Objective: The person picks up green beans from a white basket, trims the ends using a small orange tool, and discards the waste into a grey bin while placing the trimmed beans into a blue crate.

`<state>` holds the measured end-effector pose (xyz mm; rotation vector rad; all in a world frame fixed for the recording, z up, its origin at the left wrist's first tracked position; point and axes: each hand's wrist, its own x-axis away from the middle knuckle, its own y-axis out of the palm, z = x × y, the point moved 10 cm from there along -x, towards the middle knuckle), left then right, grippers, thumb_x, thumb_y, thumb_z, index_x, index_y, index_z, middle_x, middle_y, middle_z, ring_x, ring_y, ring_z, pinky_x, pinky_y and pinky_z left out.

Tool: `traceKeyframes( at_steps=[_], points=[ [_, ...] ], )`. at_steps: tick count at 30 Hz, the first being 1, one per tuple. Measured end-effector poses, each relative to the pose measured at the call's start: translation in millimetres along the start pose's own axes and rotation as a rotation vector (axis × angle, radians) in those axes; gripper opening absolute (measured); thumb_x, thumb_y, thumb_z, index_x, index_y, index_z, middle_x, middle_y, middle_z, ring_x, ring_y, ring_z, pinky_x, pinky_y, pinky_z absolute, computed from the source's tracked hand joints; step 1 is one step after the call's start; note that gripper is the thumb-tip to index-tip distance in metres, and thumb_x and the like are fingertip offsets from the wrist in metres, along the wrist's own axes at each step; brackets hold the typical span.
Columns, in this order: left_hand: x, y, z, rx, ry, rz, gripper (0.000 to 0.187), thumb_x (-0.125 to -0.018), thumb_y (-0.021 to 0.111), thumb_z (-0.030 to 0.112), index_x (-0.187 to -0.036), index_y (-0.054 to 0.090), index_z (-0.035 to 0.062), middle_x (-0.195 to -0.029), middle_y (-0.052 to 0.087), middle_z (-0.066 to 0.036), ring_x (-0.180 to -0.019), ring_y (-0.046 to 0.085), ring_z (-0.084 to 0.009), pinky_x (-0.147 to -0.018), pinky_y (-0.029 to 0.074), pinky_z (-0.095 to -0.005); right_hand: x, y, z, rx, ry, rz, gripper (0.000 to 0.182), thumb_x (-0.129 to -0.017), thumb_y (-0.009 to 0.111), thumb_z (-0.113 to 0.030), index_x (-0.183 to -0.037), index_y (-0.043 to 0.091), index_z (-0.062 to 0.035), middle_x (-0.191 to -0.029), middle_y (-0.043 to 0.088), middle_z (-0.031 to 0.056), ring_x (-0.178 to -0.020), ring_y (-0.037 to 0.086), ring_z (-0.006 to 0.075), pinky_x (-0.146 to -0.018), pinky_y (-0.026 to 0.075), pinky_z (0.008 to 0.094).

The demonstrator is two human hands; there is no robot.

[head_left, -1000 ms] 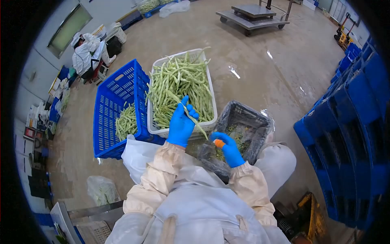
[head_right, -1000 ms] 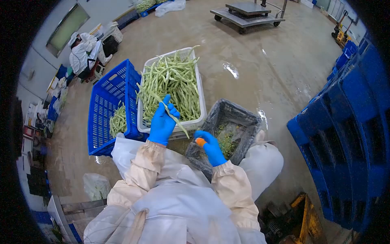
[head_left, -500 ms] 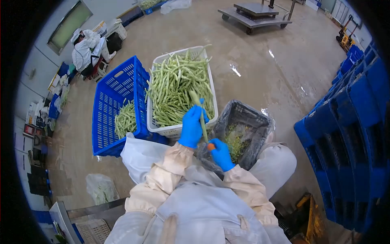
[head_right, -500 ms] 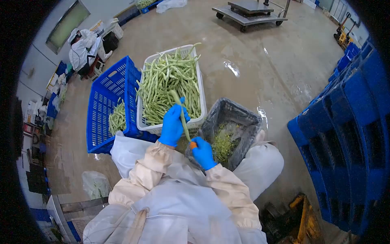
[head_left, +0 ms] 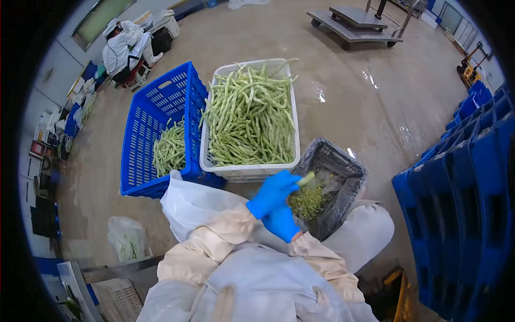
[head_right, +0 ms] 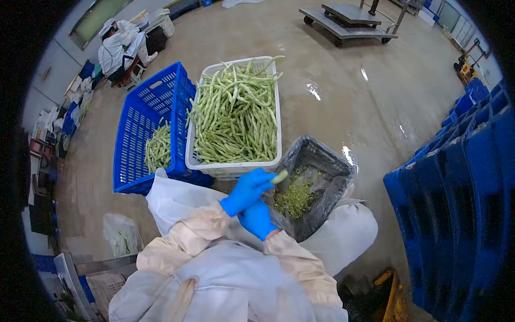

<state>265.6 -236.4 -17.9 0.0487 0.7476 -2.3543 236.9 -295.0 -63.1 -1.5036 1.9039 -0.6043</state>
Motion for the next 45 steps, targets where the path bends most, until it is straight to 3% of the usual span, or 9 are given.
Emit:
traceKeyframes(
  at_steps=[7,8,11,13,17,20,25,39,45],
  points=[
    [28.3,-151.4,-68.5,-0.373,0.146,0.396,0.019,-0.082,0.058,0.009,-0.099,0.061,0.0037,-0.082,0.057,-0.007,-0.078,0.055,-0.0200,-0.073,0.044,-0.0319,56.1,-113.1,151.8,-0.821,0.569,0.821,0.010,-0.083,0.052,-0.005,-0.085,0.060,-0.0003,-0.076,0.058,0.0046,-0.068,0.053,0.0124,-0.065,0.044,0.0265],
    [38.1,-212.6,-113.4,-0.037,-0.164,0.504,0.020,-0.082,0.057,0.008,-0.101,0.061,0.0024,-0.083,0.059,-0.008,-0.077,0.056,-0.0205,-0.072,0.045,-0.0312,69.5,-116.7,166.1,-0.887,0.671,0.951,0.010,-0.084,0.053,-0.008,-0.082,0.059,0.0002,-0.075,0.058,0.0039,-0.066,0.051,0.0120,-0.064,0.042,0.0259],
    [21.8,-331.5,-74.4,-0.715,-0.222,0.575,0.026,-0.084,0.056,0.018,-0.103,0.060,0.0001,-0.089,0.060,-0.016,-0.081,0.057,-0.0280,-0.074,0.045,-0.0344,74.3,-105.1,183.8,-0.732,0.757,0.790,0.011,-0.085,0.052,-0.009,-0.082,0.058,0.0003,-0.076,0.057,0.0042,-0.064,0.051,0.0113,-0.065,0.043,0.0267],
    [2.4,-324.2,-46.6,-1.533,-0.180,0.609,0.030,-0.084,0.056,0.021,-0.105,0.059,-0.0006,-0.097,0.060,-0.019,-0.090,0.056,-0.0304,-0.080,0.043,-0.0388,78.0,-94.5,188.9,-0.687,0.817,0.771,0.009,-0.081,0.057,-0.009,-0.079,0.057,-0.0002,-0.077,0.058,0.0057,-0.068,0.053,0.0154,-0.070,0.043,0.0293],
    [-57.4,-231.8,-201.0,-0.452,-0.331,0.293,0.036,-0.079,0.061,0.031,-0.101,0.061,0.0025,-0.099,0.060,-0.019,-0.090,0.058,-0.0304,-0.077,0.044,-0.0394,56.8,-100.8,165.7,-0.243,0.568,0.723,0.012,-0.074,0.063,-0.009,-0.082,0.059,-0.0012,-0.083,0.060,0.0092,-0.079,0.055,0.0236,-0.076,0.042,0.0336],
    [-108.4,-80.1,-302.1,-0.480,-0.529,-0.123,0.039,-0.077,0.058,0.041,-0.090,0.064,0.0037,-0.086,0.063,-0.018,-0.078,0.060,-0.0347,-0.070,0.046,-0.0438,32.6,-82.1,151.0,-0.262,0.555,0.514,0.018,-0.073,0.064,-0.007,-0.089,0.060,-0.0021,-0.089,0.060,0.0108,-0.085,0.056,0.0251,-0.080,0.041,0.0346],
    [-116.2,-64.6,-342.6,-0.613,-0.776,0.271,0.036,-0.072,0.063,0.038,-0.077,0.063,0.0027,-0.079,0.062,-0.020,-0.075,0.059,-0.0380,-0.069,0.046,-0.0455,24.6,-65.0,147.0,-0.507,0.637,0.435,0.017,-0.077,0.063,-0.009,-0.092,0.061,-0.0014,-0.089,0.061,0.0111,-0.085,0.058,0.0221,-0.080,0.043,0.0322],
    [-46.1,-56.1,-10.7,-0.378,0.220,0.010,0.020,-0.080,0.057,0.006,-0.100,0.056,0.0040,-0.090,0.056,-0.016,-0.080,0.055,-0.0327,-0.068,0.045,-0.0385,12.8,-115.2,100.6,-0.837,0.417,0.608,0.027,-0.085,0.056,-0.007,-0.111,0.054,0.0002,-0.103,0.059,0.0075,-0.096,0.054,0.0153,-0.086,0.042,0.0292],
    [-13.3,-27.8,32.7,-0.547,0.234,-0.236,0.029,-0.074,0.061,0.006,-0.102,0.054,0.0072,-0.094,0.055,-0.011,-0.086,0.054,-0.0307,-0.068,0.046,-0.0380,12.3,-110.4,68.3,-0.939,0.325,0.309,0.023,-0.089,0.051,-0.007,-0.110,0.055,0.0005,-0.096,0.061,0.0073,-0.090,0.056,0.0129,-0.081,0.044,0.0265]
  ],
)
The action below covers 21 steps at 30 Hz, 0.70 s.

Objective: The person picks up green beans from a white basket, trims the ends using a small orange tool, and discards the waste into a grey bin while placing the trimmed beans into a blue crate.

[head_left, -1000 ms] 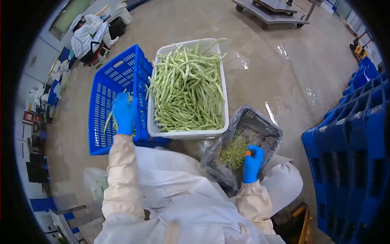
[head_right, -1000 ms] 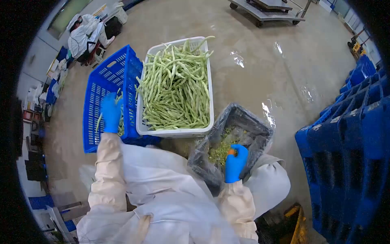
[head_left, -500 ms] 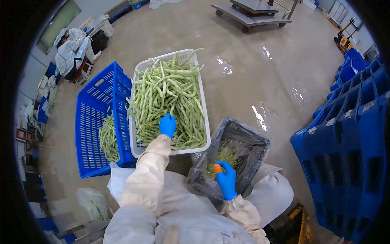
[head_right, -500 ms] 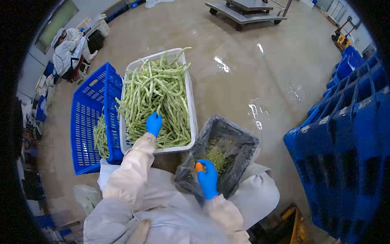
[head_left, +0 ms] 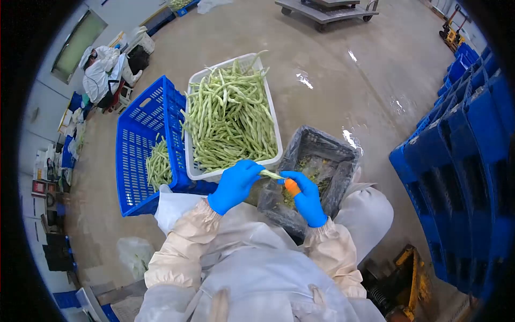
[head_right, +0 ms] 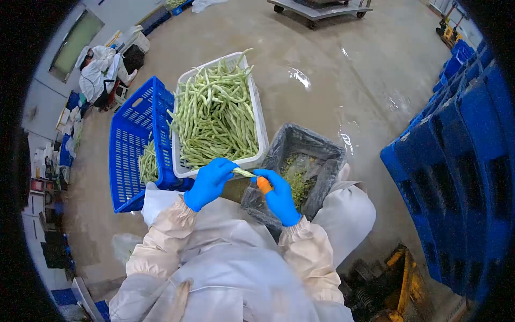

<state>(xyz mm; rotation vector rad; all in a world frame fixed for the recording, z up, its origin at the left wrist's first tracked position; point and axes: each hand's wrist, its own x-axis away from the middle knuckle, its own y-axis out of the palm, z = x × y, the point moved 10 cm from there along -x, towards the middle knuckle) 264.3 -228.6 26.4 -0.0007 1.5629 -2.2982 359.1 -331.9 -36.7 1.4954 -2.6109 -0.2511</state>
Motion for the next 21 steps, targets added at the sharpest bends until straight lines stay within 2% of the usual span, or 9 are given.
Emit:
traceKeyframes(
  at_steps=[3,9,13,15,17,18,19,20,21],
  points=[
    [6.9,-2.5,6.2,-0.020,-0.014,0.000,0.027,-0.075,0.061,0.007,-0.101,0.055,0.0082,-0.092,0.055,-0.011,-0.085,0.054,-0.0303,-0.067,0.046,-0.0378,4.9,6.8,-1.8,-0.052,0.011,-0.053,0.020,-0.089,0.051,-0.007,-0.105,0.057,0.0010,-0.089,0.063,0.0066,-0.085,0.058,0.0121,-0.077,0.046,0.0259],
    [13.5,-8.7,14.2,-0.088,-0.014,-0.006,0.025,-0.075,0.060,0.007,-0.099,0.056,0.0090,-0.090,0.055,-0.009,-0.083,0.055,-0.0297,-0.066,0.047,-0.0376,10.2,17.1,-0.3,-0.063,0.030,-0.149,0.020,-0.089,0.051,-0.010,-0.105,0.058,0.0008,-0.087,0.064,0.0076,-0.082,0.057,0.0110,-0.076,0.045,0.0261],
    [16.3,-5.6,14.6,-0.076,-0.053,-0.008,0.025,-0.076,0.059,0.006,-0.101,0.056,0.0087,-0.089,0.056,-0.010,-0.082,0.055,-0.0293,-0.066,0.046,-0.0364,10.5,16.9,7.9,-0.058,0.028,-0.128,0.015,-0.087,0.053,-0.008,-0.096,0.058,0.0025,-0.082,0.062,0.0064,-0.076,0.056,0.0104,-0.068,0.046,0.0256],
    [21.4,9.1,8.3,-0.060,-0.071,-0.010,0.026,-0.077,0.059,0.005,-0.102,0.056,0.0083,-0.091,0.057,-0.010,-0.083,0.057,-0.0281,-0.068,0.047,-0.0355,10.4,12.1,13.5,-0.289,0.066,-0.011,0.013,-0.086,0.052,-0.007,-0.092,0.058,0.0028,-0.076,0.060,0.0057,-0.070,0.055,0.0111,-0.065,0.045,0.0253],
    [29.4,32.5,-11.9,0.402,-0.157,0.059,0.023,-0.082,0.055,0.006,-0.106,0.057,0.0058,-0.095,0.060,-0.008,-0.087,0.059,-0.0224,-0.073,0.048,-0.0327,13.2,23.0,16.5,-0.413,0.109,-0.018,0.013,-0.086,0.052,-0.007,-0.091,0.058,0.0027,-0.074,0.059,0.0052,-0.068,0.054,0.0113,-0.065,0.045,0.0253],
    [29.7,33.6,-5.5,0.402,-0.157,0.062,0.023,-0.082,0.055,0.006,-0.106,0.057,0.0058,-0.095,0.060,-0.008,-0.087,0.059,-0.0224,-0.073,0.048,-0.0327,14.3,27.1,19.6,-0.536,0.152,-0.024,0.013,-0.086,0.052,-0.008,-0.090,0.059,0.0027,-0.072,0.058,0.0048,-0.066,0.053,0.0115,-0.064,0.044,0.0253],
    [33.4,48.5,-11.8,0.838,-0.328,0.026,0.022,-0.085,0.052,0.008,-0.106,0.057,0.0044,-0.098,0.060,-0.008,-0.088,0.059,-0.0204,-0.076,0.049,-0.0322,13.9,26.4,19.0,-0.534,0.150,-0.025,0.013,-0.086,0.052,-0.008,-0.090,0.059,0.0027,-0.072,0.058,0.0048,-0.066,0.053,0.0115,-0.064,0.044,0.0253],
    [38.0,66.0,-12.0,1.277,-0.498,-0.015,0.021,-0.088,0.050,0.009,-0.107,0.057,0.0031,-0.100,0.060,-0.007,-0.090,0.059,-0.0184,-0.079,0.050,-0.0317,13.2,25.6,15.6,-0.393,0.122,-0.049,0.014,-0.085,0.052,-0.009,-0.090,0.059,0.0025,-0.071,0.057,0.0046,-0.066,0.053,0.0111,-0.063,0.044,0.0252],
    [37.6,64.9,-10.3,1.280,-0.498,-0.016,0.021,-0.088,0.050,0.009,-0.107,0.057,0.0031,-0.100,0.060,-0.007,-0.090,0.059,-0.0184,-0.079,0.050,-0.0317,13.4,25.3,13.0,-0.254,0.095,-0.073,0.015,-0.085,0.053,-0.010,-0.090,0.059,0.0024,-0.071,0.057,0.0044,-0.065,0.053,0.0107,-0.061,0.043,0.0251]
  ],
)
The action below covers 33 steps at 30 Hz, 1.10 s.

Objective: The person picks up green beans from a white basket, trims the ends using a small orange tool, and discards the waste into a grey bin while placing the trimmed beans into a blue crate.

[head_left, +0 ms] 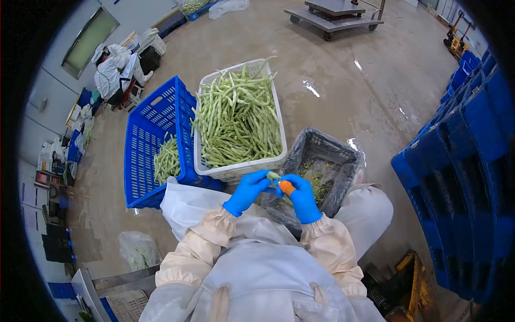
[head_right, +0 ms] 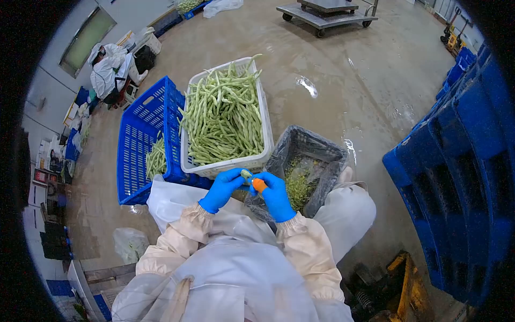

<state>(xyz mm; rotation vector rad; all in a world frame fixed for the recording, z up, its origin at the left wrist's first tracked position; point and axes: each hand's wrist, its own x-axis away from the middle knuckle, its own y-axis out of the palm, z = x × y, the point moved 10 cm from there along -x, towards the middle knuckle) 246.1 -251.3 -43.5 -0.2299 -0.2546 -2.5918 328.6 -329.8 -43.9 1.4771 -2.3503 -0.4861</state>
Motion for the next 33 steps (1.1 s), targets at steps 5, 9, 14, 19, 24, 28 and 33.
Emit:
traceKeyframes(
  at_steps=[5,9,14,19,24,28,33],
  points=[
    [2.4,-77.8,34.3,0.158,0.140,0.346,0.020,-0.091,0.048,0.015,-0.105,0.055,0.0029,-0.099,0.059,-0.008,-0.092,0.059,-0.0180,-0.080,0.051,-0.0330,2.4,-113.0,10.2,-0.155,-0.177,0.458,0.014,-0.083,0.056,-0.013,-0.085,0.061,0.0002,-0.070,0.057,0.0028,-0.061,0.050,0.0098,-0.055,0.040,0.0231],
    [18.0,-115.4,63.2,0.166,0.192,0.458,0.022,-0.091,0.049,0.018,-0.107,0.053,0.0023,-0.098,0.059,-0.009,-0.092,0.060,-0.0184,-0.077,0.053,-0.0337,20.8,-152.7,-7.0,0.054,-0.204,0.745,0.012,-0.081,0.058,-0.010,-0.089,0.061,-0.0029,-0.070,0.056,0.0025,-0.061,0.051,0.0118,-0.057,0.042,0.0258],
    [9.8,-87.7,47.9,0.216,0.149,0.385,0.024,-0.091,0.050,0.017,-0.109,0.052,0.0026,-0.101,0.059,-0.010,-0.093,0.059,-0.0200,-0.076,0.052,-0.0351,7.6,-17.5,-42.5,0.687,-0.554,0.246,0.022,-0.080,0.055,-0.007,-0.102,0.056,-0.0013,-0.089,0.056,0.0120,-0.082,0.053,0.0267,-0.074,0.042,0.0357],
    [3.3,-78.5,30.8,0.265,0.113,0.353,0.026,-0.090,0.051,0.019,-0.111,0.051,0.0030,-0.101,0.059,-0.010,-0.093,0.059,-0.0209,-0.077,0.052,-0.0367,8.2,11.4,-39.2,0.842,-0.560,0.079,0.025,-0.079,0.056,-0.007,-0.103,0.056,-0.0019,-0.085,0.054,0.0147,-0.081,0.051,0.0329,-0.070,0.041,0.0396],
    [2.8,-75.5,27.4,0.267,0.114,0.365,0.026,-0.090,0.051,0.020,-0.111,0.051,0.0035,-0.100,0.059,-0.010,-0.092,0.060,-0.0212,-0.076,0.052,-0.0371,7.9,14.1,-34.7,0.938,-0.574,0.052,0.022,-0.077,0.057,-0.009,-0.099,0.057,-0.0030,-0.083,0.053,0.0136,-0.080,0.051,0.0323,-0.068,0.040,0.0405],
    [3.4,-75.5,23.4,0.269,0.124,0.383,0.026,-0.090,0.051,0.020,-0.110,0.052,0.0037,-0.099,0.059,-0.010,-0.091,0.060,-0.0210,-0.076,0.053,-0.0373,7.7,17.6,-30.7,0.959,-0.569,0.022,0.023,-0.076,0.057,-0.009,-0.098,0.057,-0.0030,-0.083,0.054,0.0135,-0.080,0.051,0.0320,-0.068,0.040,0.0411],
    [-1.1,-69.6,-9.3,0.426,0.081,0.392,0.027,-0.089,0.053,0.015,-0.113,0.050,0.0036,-0.101,0.058,-0.009,-0.096,0.058,-0.0218,-0.080,0.052,-0.0381,14.4,-4.7,-31.4,0.859,-0.520,0.294,0.015,-0.078,0.056,-0.005,-0.093,0.058,-0.0028,-0.078,0.053,0.0129,-0.073,0.053,0.0289,-0.063,0.041,0.0379]
  ],
)
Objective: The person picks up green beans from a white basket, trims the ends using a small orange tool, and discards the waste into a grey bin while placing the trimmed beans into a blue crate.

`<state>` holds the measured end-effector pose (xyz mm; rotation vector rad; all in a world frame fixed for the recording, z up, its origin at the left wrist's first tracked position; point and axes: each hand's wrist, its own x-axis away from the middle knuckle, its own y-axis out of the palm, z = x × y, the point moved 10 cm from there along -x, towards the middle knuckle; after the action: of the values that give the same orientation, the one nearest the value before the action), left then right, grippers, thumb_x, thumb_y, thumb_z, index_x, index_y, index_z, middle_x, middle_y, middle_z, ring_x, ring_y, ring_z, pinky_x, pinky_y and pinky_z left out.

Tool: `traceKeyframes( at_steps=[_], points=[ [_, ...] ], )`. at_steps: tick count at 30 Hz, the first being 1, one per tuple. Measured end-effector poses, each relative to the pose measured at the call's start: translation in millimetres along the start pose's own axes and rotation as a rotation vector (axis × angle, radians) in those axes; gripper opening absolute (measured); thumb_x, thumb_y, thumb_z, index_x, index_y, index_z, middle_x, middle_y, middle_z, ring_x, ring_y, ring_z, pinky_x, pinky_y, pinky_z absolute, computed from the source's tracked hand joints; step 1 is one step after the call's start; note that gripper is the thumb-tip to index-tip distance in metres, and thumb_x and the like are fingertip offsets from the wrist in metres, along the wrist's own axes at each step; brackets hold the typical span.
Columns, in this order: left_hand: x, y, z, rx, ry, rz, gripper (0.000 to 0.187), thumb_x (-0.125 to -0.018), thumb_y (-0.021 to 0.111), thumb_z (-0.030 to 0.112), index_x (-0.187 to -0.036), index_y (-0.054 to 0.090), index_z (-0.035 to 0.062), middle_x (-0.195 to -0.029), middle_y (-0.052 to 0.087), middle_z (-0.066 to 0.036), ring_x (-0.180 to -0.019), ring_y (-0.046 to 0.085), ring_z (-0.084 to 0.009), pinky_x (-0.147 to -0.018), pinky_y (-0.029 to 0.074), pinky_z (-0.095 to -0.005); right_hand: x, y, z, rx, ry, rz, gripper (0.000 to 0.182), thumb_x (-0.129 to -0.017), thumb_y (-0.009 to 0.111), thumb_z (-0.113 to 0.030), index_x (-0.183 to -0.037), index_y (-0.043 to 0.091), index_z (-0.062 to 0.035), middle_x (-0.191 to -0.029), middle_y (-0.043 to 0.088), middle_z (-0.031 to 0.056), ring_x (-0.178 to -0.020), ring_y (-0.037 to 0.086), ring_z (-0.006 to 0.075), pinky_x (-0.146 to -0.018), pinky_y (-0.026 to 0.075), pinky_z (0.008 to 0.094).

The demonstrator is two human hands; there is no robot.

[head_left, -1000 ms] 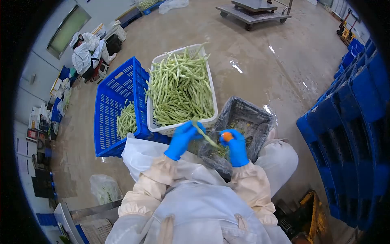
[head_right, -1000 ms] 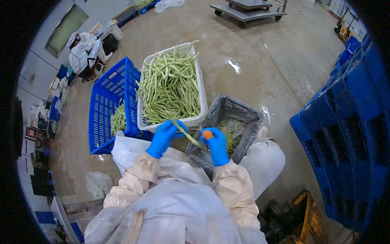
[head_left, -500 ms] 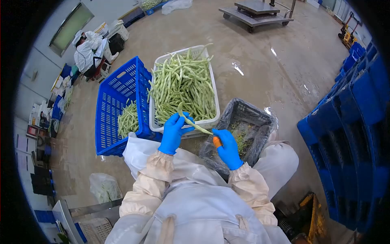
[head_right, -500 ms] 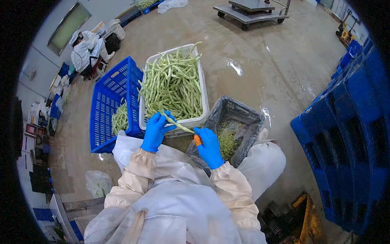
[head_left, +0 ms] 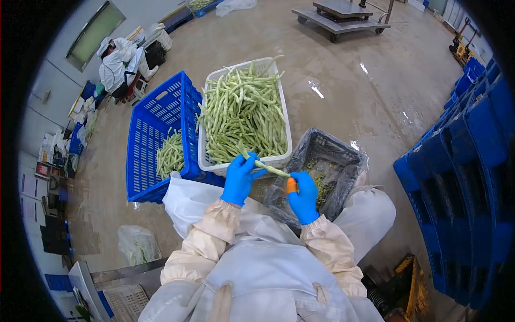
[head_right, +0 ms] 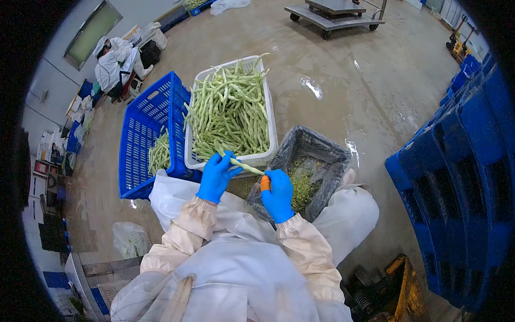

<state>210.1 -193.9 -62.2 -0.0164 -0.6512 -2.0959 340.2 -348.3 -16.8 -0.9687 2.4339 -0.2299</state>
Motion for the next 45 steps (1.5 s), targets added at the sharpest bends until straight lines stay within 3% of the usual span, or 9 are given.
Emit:
traceKeyframes(
  at_steps=[6,13,21,23,28,32,34,39,45],
  points=[
    [-7.2,-4.6,-60.2,0.511,-0.218,0.000,0.039,-0.088,0.051,0.007,-0.125,0.041,0.0015,-0.101,0.057,-0.011,-0.094,0.057,-0.0228,-0.083,0.049,-0.0372,5.7,24.0,-2.1,-0.609,0.230,-0.180,0.010,-0.084,0.055,-0.007,-0.091,0.060,-0.0016,-0.081,0.058,0.0015,-0.074,0.051,0.0101,-0.068,0.043,0.0259],
    [23.3,-1.8,6.7,-0.334,-0.356,-0.206,0.038,-0.086,0.055,0.015,-0.121,0.047,0.0009,-0.097,0.060,-0.012,-0.085,0.061,-0.0219,-0.075,0.052,-0.0362,6.6,-36.7,96.2,-0.437,0.457,0.343,0.015,-0.087,0.055,-0.014,-0.090,0.061,0.0002,-0.081,0.059,0.0031,-0.074,0.052,0.0099,-0.068,0.042,0.0232],
    [-9.7,-212.7,263.8,-1.291,0.413,0.703,0.030,-0.081,0.057,0.010,-0.109,0.055,-0.0024,-0.091,0.061,-0.014,-0.077,0.059,-0.0206,-0.068,0.048,-0.0309,10.5,-53.9,111.6,0.017,0.368,0.380,0.011,-0.081,0.059,-0.009,-0.089,0.060,-0.0006,-0.077,0.060,0.0064,-0.075,0.055,0.0191,-0.070,0.043,0.0302],
    [-10.6,-154.5,264.6,-2.056,1.204,0.872,0.030,-0.080,0.058,0.010,-0.107,0.055,-0.0036,-0.091,0.061,-0.017,-0.073,0.059,-0.0266,-0.065,0.047,-0.0359,-2.5,-55.4,73.4,0.307,0.186,0.392,0.014,-0.076,0.061,-0.007,-0.088,0.061,-0.0015,-0.080,0.060,0.0105,-0.077,0.056,0.0261,-0.073,0.043,0.0348],
    [-166.1,-102.4,34.5,-1.615,0.444,-0.113,0.021,-0.079,0.053,0.017,-0.094,0.063,0.0060,-0.088,0.061,-0.020,-0.080,0.059,-0.0355,-0.071,0.047,-0.0443,6.3,-10.3,113.4,0.153,0.496,0.018,0.019,-0.072,0.061,-0.004,-0.091,0.061,-0.0027,-0.088,0.061,0.0122,-0.082,0.057,0.0271,-0.077,0.043,0.0359],
    [-242.4,-115.5,-107.6,-1.562,-0.007,-0.280,0.027,-0.075,0.061,0.025,-0.088,0.061,0.0011,-0.077,0.062,-0.019,-0.070,0.060,-0.0362,-0.062,0.048,-0.0447,3.0,2.7,110.6,0.038,0.467,0.037,0.018,-0.075,0.062,-0.006,-0.093,0.061,-0.0025,-0.088,0.062,0.0113,-0.084,0.058,0.0239,-0.080,0.043,0.0328],
    [-237.6,-162.3,-156.8,-0.890,-0.585,0.222,0.031,-0.076,0.065,0.030,-0.083,0.059,0.0005,-0.066,0.060,-0.016,-0.056,0.059,-0.0314,-0.047,0.046,-0.0426,7.0,14.2,116.7,-0.106,0.587,-0.031,0.018,-0.078,0.062,-0.009,-0.095,0.061,-0.0021,-0.091,0.062,0.0106,-0.086,0.058,0.0206,-0.079,0.043,0.0308],
    [-293.9,-228.8,-258.7,-0.429,-0.526,0.338,0.014,-0.079,0.063,0.016,-0.080,0.056,0.0035,-0.066,0.055,-0.011,-0.052,0.053,-0.0242,-0.051,0.050,-0.0399,0.8,14.2,106.9,-0.118,0.593,-0.043,0.019,-0.081,0.061,-0.011,-0.097,0.061,-0.0024,-0.091,0.061,0.0088,-0.085,0.057,0.0201,-0.078,0.044,0.0293],
    [-177.8,-106.7,-108.8,0.137,-0.594,0.200,0.007,-0.079,0.061,0.011,-0.083,0.058,0.0064,-0.076,0.060,-0.010,-0.070,0.059,-0.0235,-0.070,0.053,-0.0405,6.7,15.2,110.5,-0.111,0.653,-0.141,0.022,-0.081,0.059,-0.008,-0.103,0.058,-0.0016,-0.092,0.059,0.0109,-0.087,0.057,0.0203,-0.078,0.044,0.0300]
  ],
)
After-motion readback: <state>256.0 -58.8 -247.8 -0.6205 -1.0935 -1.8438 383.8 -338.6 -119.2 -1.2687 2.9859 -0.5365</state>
